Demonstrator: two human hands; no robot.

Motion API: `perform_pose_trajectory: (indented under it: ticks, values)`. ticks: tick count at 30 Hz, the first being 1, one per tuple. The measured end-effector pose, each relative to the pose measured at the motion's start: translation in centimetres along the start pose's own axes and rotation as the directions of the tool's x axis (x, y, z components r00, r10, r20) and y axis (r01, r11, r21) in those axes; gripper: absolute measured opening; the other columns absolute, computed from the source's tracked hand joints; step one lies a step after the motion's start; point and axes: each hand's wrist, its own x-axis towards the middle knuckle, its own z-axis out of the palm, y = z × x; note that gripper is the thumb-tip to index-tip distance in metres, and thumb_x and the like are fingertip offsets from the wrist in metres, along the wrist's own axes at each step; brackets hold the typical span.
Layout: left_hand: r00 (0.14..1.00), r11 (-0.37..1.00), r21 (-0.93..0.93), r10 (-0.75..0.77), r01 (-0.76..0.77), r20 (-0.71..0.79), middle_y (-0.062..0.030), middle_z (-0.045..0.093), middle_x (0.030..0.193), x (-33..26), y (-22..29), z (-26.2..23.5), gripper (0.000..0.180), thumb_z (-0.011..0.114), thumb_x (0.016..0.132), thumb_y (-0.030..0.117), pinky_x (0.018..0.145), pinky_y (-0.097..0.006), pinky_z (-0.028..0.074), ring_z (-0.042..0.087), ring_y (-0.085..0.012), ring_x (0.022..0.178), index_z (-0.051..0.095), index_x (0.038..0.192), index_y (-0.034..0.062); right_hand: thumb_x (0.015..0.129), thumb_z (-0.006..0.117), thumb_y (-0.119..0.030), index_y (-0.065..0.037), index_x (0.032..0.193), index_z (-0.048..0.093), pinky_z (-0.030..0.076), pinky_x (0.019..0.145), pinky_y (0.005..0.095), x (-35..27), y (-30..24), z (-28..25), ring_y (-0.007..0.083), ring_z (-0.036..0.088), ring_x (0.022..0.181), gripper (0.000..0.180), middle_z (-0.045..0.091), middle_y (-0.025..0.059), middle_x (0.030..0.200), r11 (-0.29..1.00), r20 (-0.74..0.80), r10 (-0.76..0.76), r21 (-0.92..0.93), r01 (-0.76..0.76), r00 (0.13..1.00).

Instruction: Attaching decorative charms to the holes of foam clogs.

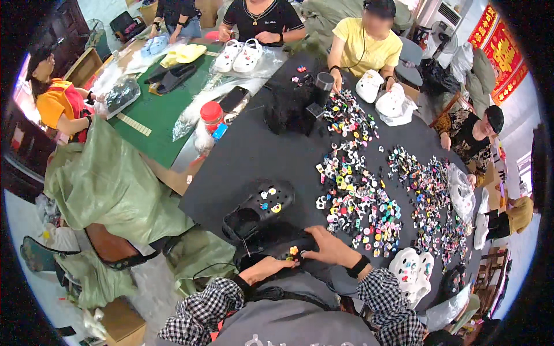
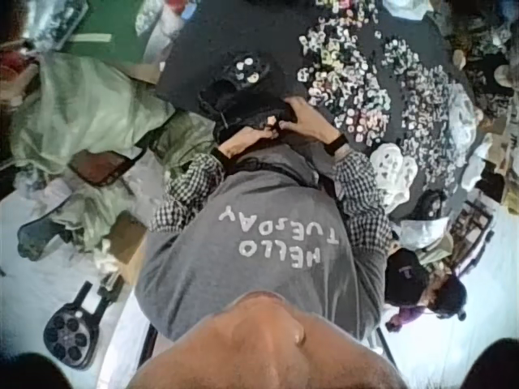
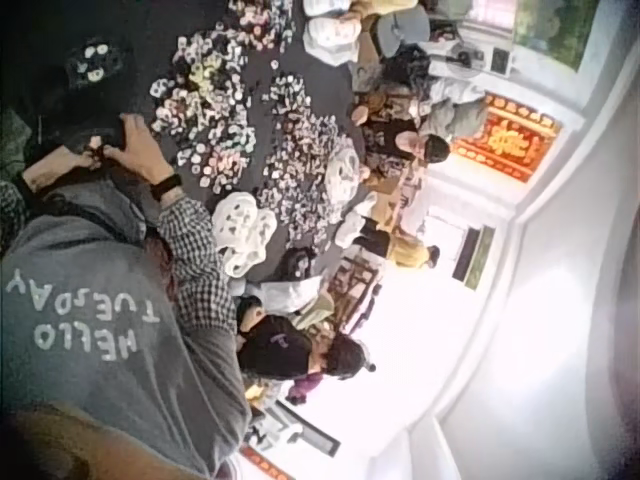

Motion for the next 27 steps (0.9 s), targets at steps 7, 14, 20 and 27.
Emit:
perform_pose_trajectory:
  ticks: [7, 14, 20, 27]
  values:
    - [0.993, 0.993, -0.061, -0.105, 0.101, -0.054, -0.0012, 0.067, 0.094, 1.2, -1.2, -1.8, 0.025, 0.065, 0.085, 0.028, 0.082, -0.023, 0.040, 0.056, -0.0088, 0.090, 0.071, 0.091, 0.0034, 0.084, 0.065, -0.037, 0.002, 0.137, 0.032, 0.035, 0.105, 0.0409, 2.3, 1.7, 1.3, 0.0374, 0.042, 0.125, 0.073, 0.042, 0.0248, 0.134, 0.997, 0.094, -0.035, 0.073, 0.029, 0.995]
    - [0.978, 0.981, 0.077, -0.171, 0.180, -0.120, -0.0052, 0.068, 0.097, 0.6, 2.7, -1.3, 0.032, 0.065, 0.085, 0.030, 0.084, -0.025, 0.044, 0.060, -0.0120, 0.092, 0.071, 0.096, 0.0010, 0.083, 0.066, -0.044, -0.002, 0.137, 0.035, 0.037, 0.102, 0.0410, 4.7, 2.9, 0.3, 0.0363, 0.046, 0.121, 0.075, 0.047, 0.0249, 0.129, 0.992, 0.309, 0.082, 0.070, -0.109, 0.948]
    - [0.972, 0.978, -0.031, -0.207, 0.205, -0.110, -0.0024, 0.067, 0.094, 1.6, 0.7, -1.9, 0.023, 0.064, 0.085, 0.022, 0.083, -0.026, 0.041, 0.058, -0.0130, 0.090, 0.070, 0.092, 0.0014, 0.078, 0.072, -0.041, -0.008, 0.133, 0.042, 0.042, 0.096, 0.0436, 4.6, 2.5, 0.5, 0.0405, 0.051, 0.113, 0.070, 0.053, 0.0263, 0.119, 0.990, 0.205, 0.064, 0.112, -0.088, 0.977]
    - [0.955, 0.973, -0.037, -0.230, 0.227, -0.186, -0.0025, 0.067, 0.098, 1.4, 2.3, -1.8, 0.031, 0.071, 0.079, 0.031, 0.082, -0.027, 0.043, 0.058, -0.0118, 0.090, 0.071, 0.095, 0.0049, 0.076, 0.074, -0.024, -0.007, 0.125, 0.048, 0.044, 0.092, 0.0419, 4.7, 1.7, 1.5, 0.0387, 0.055, 0.106, 0.058, 0.057, 0.0220, 0.115, 0.983, 0.067, 0.139, 0.112, -0.146, 0.988]
